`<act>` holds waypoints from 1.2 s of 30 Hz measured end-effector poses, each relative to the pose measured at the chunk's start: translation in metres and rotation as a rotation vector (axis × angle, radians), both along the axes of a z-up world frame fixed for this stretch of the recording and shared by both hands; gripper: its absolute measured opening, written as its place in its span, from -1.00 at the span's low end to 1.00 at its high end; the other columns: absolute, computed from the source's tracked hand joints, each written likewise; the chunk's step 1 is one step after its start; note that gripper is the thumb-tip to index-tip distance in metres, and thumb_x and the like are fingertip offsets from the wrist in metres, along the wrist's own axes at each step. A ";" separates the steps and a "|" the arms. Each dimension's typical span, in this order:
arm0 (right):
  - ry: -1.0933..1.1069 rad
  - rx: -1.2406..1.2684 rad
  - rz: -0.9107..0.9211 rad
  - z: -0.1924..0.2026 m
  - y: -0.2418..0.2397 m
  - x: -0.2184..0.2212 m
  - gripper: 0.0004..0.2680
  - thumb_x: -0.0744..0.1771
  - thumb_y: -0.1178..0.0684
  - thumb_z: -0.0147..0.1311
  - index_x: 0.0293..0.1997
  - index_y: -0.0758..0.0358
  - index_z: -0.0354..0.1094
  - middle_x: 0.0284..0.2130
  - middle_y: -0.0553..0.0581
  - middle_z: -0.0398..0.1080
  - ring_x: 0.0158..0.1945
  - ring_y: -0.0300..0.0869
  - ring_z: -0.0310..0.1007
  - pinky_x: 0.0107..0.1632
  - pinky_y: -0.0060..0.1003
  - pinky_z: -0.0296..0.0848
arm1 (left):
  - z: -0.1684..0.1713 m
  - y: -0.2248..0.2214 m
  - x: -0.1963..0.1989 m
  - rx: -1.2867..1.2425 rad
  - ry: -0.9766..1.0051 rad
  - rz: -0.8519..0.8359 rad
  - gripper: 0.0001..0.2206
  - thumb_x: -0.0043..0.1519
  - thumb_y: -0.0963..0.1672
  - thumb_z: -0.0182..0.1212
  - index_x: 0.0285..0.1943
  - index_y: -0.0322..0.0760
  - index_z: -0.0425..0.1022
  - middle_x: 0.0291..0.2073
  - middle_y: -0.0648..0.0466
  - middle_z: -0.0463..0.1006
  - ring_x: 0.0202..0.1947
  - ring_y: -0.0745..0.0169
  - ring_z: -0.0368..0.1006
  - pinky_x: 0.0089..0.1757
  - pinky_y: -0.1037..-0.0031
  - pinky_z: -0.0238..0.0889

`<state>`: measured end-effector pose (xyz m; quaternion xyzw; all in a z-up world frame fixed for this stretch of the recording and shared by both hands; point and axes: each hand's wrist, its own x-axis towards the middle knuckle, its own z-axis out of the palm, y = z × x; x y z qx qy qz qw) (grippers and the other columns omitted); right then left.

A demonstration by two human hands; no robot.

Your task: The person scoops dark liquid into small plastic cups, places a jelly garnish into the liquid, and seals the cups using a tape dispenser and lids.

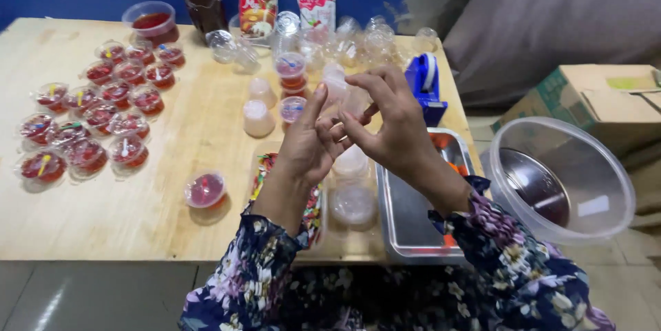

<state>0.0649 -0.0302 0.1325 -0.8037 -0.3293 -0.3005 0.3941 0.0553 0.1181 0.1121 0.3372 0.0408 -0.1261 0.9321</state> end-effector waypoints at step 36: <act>0.327 -0.078 -0.759 -0.158 -0.323 -0.030 -0.88 0.42 -0.06 0.03 -0.03 -0.03 0.48 -0.23 0.08 0.40 -0.10 0.06 0.54 -0.01 -0.14 0.51 | -0.127 -0.153 -0.022 1.532 -0.651 0.080 -0.29 0.01 -0.07 0.52 0.33 -0.40 0.29 0.05 -0.19 0.41 0.08 -0.22 0.50 0.00 0.13 0.47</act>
